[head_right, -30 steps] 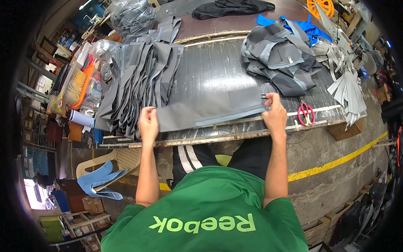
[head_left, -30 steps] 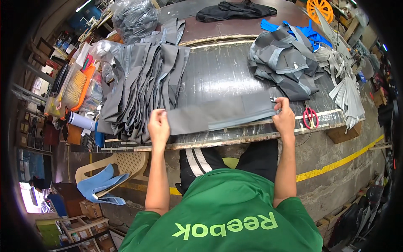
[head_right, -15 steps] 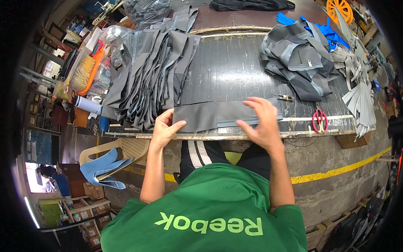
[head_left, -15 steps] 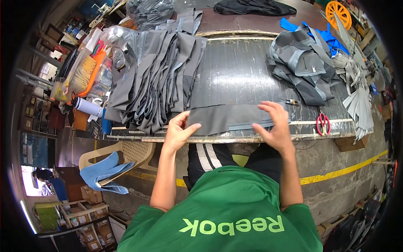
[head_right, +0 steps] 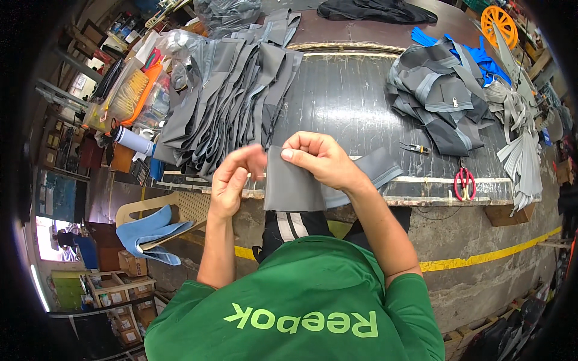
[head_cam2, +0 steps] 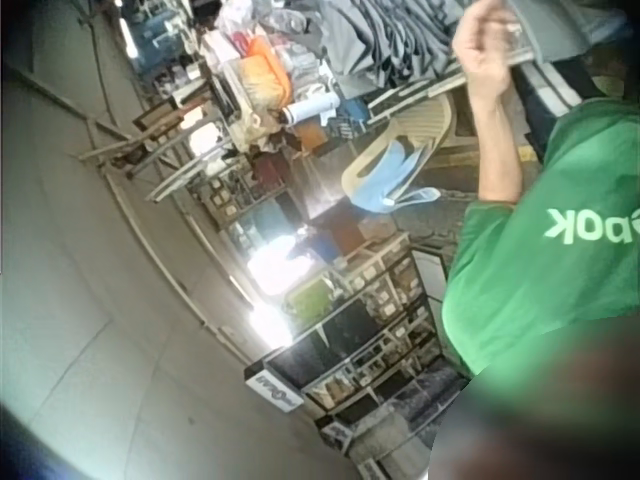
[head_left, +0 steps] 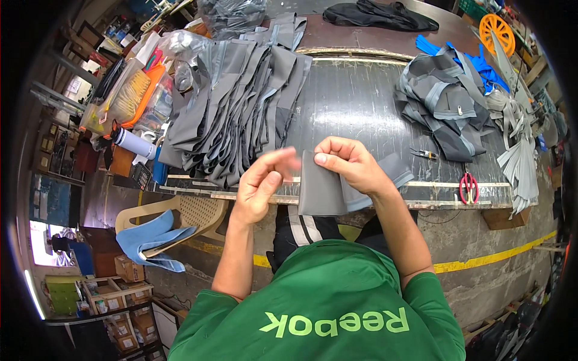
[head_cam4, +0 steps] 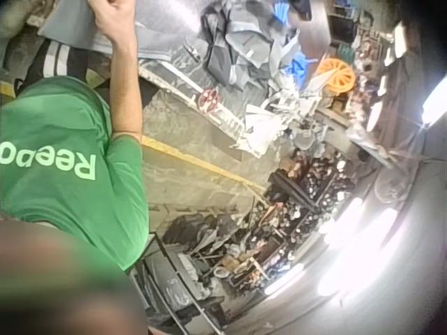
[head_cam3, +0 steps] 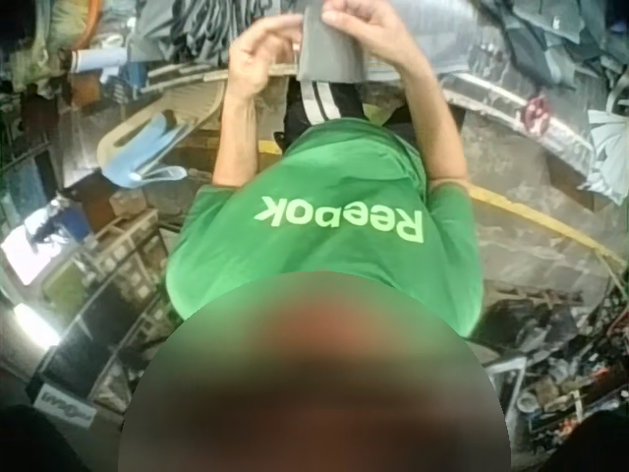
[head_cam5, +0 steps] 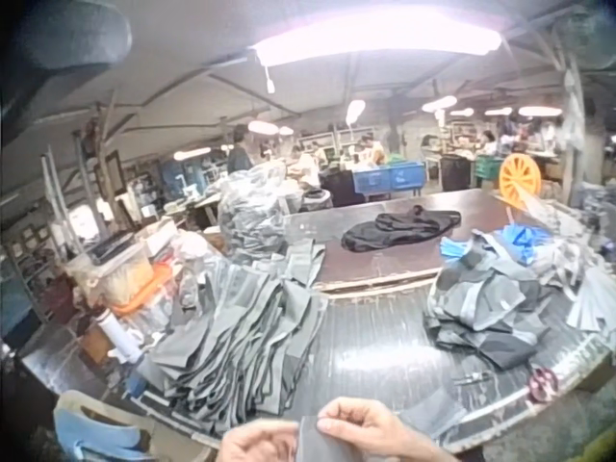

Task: Inspecting and folding gray fabric strips at a factory workbench.

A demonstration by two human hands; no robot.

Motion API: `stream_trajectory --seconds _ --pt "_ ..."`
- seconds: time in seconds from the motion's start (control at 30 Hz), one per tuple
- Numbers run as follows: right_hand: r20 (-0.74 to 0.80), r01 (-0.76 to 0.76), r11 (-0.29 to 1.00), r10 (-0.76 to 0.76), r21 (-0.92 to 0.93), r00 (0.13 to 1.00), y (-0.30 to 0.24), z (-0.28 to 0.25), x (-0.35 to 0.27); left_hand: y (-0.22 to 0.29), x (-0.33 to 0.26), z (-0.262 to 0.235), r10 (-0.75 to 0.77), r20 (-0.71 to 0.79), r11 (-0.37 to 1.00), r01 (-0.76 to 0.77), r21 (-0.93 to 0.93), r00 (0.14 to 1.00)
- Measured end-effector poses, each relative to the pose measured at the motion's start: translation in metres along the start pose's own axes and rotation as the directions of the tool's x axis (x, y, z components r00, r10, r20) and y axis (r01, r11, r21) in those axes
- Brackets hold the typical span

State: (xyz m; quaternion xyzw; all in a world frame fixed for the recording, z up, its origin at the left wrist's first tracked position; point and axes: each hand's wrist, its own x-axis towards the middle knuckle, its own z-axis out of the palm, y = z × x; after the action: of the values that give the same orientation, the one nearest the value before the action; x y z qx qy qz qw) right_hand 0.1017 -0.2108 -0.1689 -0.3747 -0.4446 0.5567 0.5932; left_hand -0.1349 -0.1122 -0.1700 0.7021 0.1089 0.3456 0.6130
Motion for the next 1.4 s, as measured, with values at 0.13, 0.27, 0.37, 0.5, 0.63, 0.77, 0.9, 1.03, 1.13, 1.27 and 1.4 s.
stream_trajectory --seconds 0.13,0.27,0.37,0.5,0.63,0.77,0.9,1.03,1.13,1.27,1.4 --pt "0.086 -0.101 0.978 0.086 0.184 0.993 0.0 -0.007 0.003 0.035 0.035 0.007 0.306 0.158 0.851 -0.344 0.396 0.939" --pt "0.066 -0.092 0.973 0.08 0.211 0.995 0.004 0.004 0.0 0.061 0.054 -0.001 0.247 0.39 0.77 -0.424 0.477 0.887" --pt "-0.133 0.074 0.975 -0.047 0.208 0.99 0.0 0.015 -0.012 0.071 0.062 -0.003 0.227 0.183 0.802 -0.29 0.522 0.957" --pt "0.031 0.109 0.991 -0.107 -0.074 0.994 0.016 0.006 -0.047 0.078 0.064 -0.006 0.197 -0.013 0.882 -0.171 0.439 0.98" --pt "-0.112 0.093 0.946 -0.133 -0.311 0.985 0.03 0.015 -0.053 0.074 0.063 -0.004 0.203 -0.111 0.907 -0.144 0.396 0.973" --pt "-0.29 -0.004 0.94 -0.102 -0.341 0.952 0.04 0.009 -0.053 0.071 0.056 -0.006 0.128 -0.152 0.907 -0.053 0.418 0.98" --pt "-0.287 -0.04 0.895 -0.1 -0.445 0.953 0.017 0.008 -0.061 0.076 0.051 -0.003 0.033 -0.26 0.95 0.05 0.307 0.965" --pt "-0.298 -0.107 0.841 -0.067 -0.53 0.952 -0.004 0.013 -0.062 0.073 0.047 -0.015 0.049 -0.217 0.916 0.043 0.4 0.975" --pt "-0.316 -0.13 0.824 -0.062 -0.552 0.947 -0.007 0.011 -0.064 0.072 0.046 -0.018 0.064 -0.217 0.942 0.013 0.336 0.974" --pt "-0.269 -0.101 0.826 -0.063 -0.554 0.961 -0.01 0.01 -0.07 0.069 0.051 -0.02 0.063 -0.306 0.968 0.017 0.252 0.95" --pt "-0.256 -0.055 0.85 -0.095 -0.524 0.962 -0.015 0.015 -0.072 0.06 0.061 -0.031 0.102 -0.346 0.972 -0.019 0.235 0.933"
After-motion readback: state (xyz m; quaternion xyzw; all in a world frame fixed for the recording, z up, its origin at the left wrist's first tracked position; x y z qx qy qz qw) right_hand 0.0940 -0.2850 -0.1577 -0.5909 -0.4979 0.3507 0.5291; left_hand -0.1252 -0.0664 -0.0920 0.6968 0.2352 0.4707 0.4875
